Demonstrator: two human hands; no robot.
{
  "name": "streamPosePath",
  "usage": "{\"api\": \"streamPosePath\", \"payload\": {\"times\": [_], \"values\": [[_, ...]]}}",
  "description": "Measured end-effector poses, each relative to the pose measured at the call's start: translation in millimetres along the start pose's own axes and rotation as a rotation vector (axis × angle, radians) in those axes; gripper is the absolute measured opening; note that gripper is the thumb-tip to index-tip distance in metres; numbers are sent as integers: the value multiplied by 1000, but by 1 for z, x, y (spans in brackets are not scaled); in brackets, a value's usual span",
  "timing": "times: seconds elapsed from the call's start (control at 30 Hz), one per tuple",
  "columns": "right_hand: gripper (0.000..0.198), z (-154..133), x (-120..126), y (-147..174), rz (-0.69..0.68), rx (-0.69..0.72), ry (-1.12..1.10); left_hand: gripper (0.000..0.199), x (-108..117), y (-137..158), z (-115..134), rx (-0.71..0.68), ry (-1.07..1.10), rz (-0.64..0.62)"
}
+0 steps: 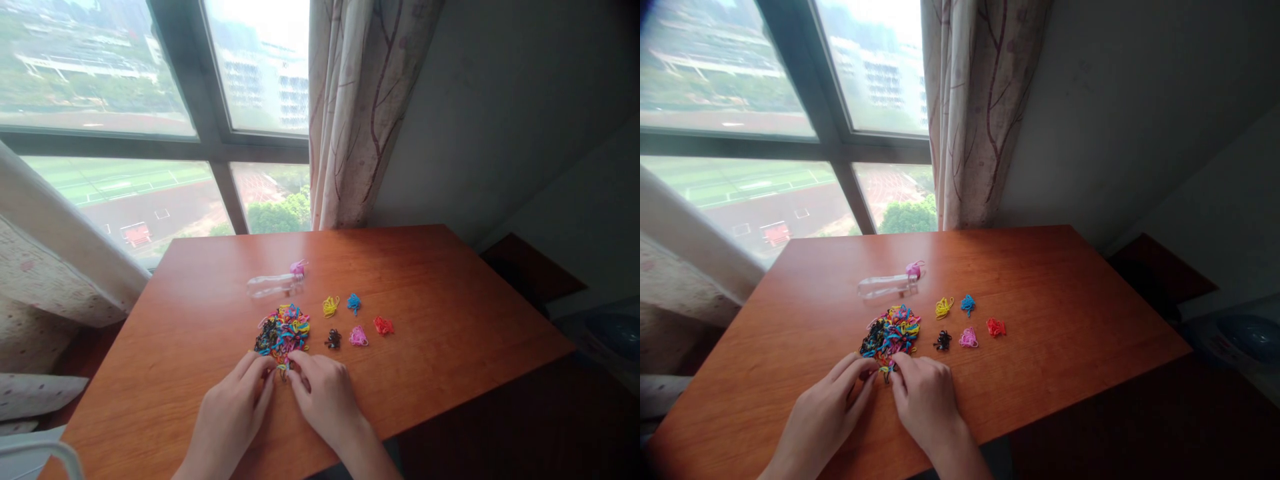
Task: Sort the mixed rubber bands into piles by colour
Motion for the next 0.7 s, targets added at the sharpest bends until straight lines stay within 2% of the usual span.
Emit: {"api": "streamPosePath", "payload": {"times": [0.37, 0.7], "values": [[12, -1, -2, 3, 44, 24, -66, 19, -2, 1, 7, -28, 38, -17], [14, 8, 5, 6, 78, -17, -70, 18, -5, 2, 6, -11, 60, -23]]}}
Point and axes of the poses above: each hand's wrist, its own y-axis away from the middle knuckle, its own x-axis out of the back of the hand, z = x × y, the point moved 8 cm from there along -y, towards the middle knuckle, and after that the axes turned 11 degrees about y, right-handed, at the moved point
